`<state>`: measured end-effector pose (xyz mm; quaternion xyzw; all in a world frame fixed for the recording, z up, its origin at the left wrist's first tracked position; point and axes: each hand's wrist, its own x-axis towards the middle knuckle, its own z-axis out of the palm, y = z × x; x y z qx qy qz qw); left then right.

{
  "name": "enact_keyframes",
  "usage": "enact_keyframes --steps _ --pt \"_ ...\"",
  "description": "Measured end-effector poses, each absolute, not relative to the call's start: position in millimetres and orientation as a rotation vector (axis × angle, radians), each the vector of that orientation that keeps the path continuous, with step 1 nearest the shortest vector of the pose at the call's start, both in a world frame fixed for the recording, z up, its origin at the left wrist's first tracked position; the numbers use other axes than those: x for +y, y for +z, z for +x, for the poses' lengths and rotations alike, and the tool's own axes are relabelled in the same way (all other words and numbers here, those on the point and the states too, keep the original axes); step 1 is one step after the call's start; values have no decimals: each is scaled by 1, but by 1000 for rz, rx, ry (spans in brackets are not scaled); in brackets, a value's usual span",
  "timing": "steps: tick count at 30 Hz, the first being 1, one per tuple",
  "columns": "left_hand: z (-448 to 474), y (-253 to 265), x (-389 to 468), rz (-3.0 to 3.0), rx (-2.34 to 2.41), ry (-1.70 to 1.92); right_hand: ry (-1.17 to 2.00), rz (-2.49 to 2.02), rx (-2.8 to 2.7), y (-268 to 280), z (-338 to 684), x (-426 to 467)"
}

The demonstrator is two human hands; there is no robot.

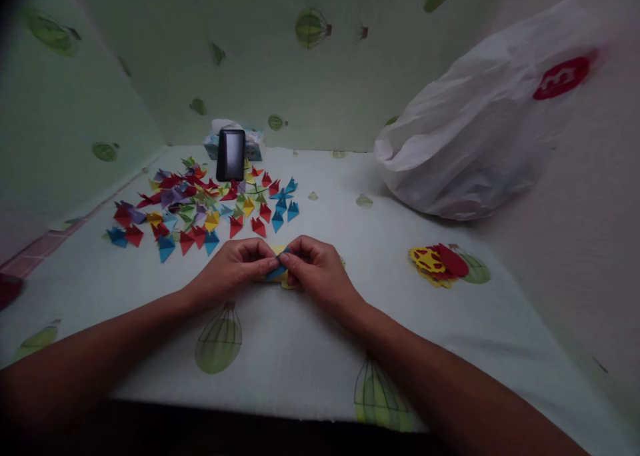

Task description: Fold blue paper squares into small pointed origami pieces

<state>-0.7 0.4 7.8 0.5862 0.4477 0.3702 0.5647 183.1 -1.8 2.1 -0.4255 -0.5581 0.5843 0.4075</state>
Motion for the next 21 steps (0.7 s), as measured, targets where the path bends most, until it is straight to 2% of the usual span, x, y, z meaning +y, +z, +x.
enact_keyframes --steps 10,16,21 --pt "-1 7 0 1345 1032 818 1483 -1065 -1350 1 185 -3" --pt "1 3 1 994 876 820 1632 -908 -1199 0 184 1" --pt "0 0 1 821 709 692 1694 -836 -1315 -1 185 1"
